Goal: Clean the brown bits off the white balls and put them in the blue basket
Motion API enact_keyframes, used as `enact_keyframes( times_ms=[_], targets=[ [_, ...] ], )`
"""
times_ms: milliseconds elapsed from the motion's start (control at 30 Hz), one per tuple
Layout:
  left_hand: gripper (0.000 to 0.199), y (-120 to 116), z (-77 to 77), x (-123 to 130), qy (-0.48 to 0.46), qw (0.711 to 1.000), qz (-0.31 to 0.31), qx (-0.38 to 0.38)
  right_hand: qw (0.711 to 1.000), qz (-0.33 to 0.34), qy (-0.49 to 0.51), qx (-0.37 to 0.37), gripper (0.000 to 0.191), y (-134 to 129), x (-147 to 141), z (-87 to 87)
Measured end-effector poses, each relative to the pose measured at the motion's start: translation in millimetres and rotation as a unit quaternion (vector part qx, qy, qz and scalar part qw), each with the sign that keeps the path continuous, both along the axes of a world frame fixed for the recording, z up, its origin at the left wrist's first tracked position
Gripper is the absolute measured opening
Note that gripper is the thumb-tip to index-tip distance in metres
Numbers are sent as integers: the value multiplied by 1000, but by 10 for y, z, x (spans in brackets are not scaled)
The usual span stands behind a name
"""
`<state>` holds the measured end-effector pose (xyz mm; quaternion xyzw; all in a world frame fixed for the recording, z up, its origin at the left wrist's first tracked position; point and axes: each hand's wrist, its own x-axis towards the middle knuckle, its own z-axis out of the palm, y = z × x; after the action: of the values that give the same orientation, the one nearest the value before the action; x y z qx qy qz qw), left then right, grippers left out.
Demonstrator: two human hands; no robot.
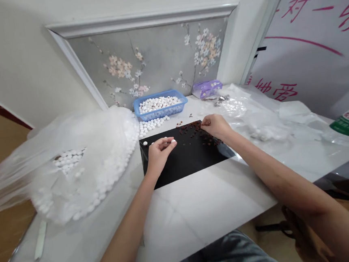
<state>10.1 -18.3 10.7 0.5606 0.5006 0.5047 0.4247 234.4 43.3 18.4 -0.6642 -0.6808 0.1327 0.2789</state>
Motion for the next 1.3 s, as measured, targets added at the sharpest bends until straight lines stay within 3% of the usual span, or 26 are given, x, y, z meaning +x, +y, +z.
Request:
enact_keyframes(
  times_ms=[233, 433, 767, 833, 967, 1167, 1300],
  targets=[
    [31, 23, -46, -27, 2, 1000, -12, 9, 992, 9, 124, -31, 12, 1, -16, -4],
    [33, 30, -78, -40, 5, 1000, -14, 11, 963, 59, 257, -54, 14, -34, -89, 46],
    [33, 27, -59, -37, 3, 1000, -11, -11, 964, 43, 252, -76, 4, -38, -28, 60],
    [33, 28, -57, -37, 1, 1000, -11, -12, 974, 42, 212, -69, 6, -19, -15, 52],
    [34, 25, -50, -35, -5, 1000, -10, -14, 999, -4, 35, -26, 13, 40, 62, 38],
    [33, 20, -50, -30, -7, 1000, -13, -21, 989, -81, -127, -13, 28, 76, 221, 10],
    [33, 23, -55, -30, -2, 1000, -12, -26, 988, 0, -154, 1, 32, 60, 183, -24]
  ],
)
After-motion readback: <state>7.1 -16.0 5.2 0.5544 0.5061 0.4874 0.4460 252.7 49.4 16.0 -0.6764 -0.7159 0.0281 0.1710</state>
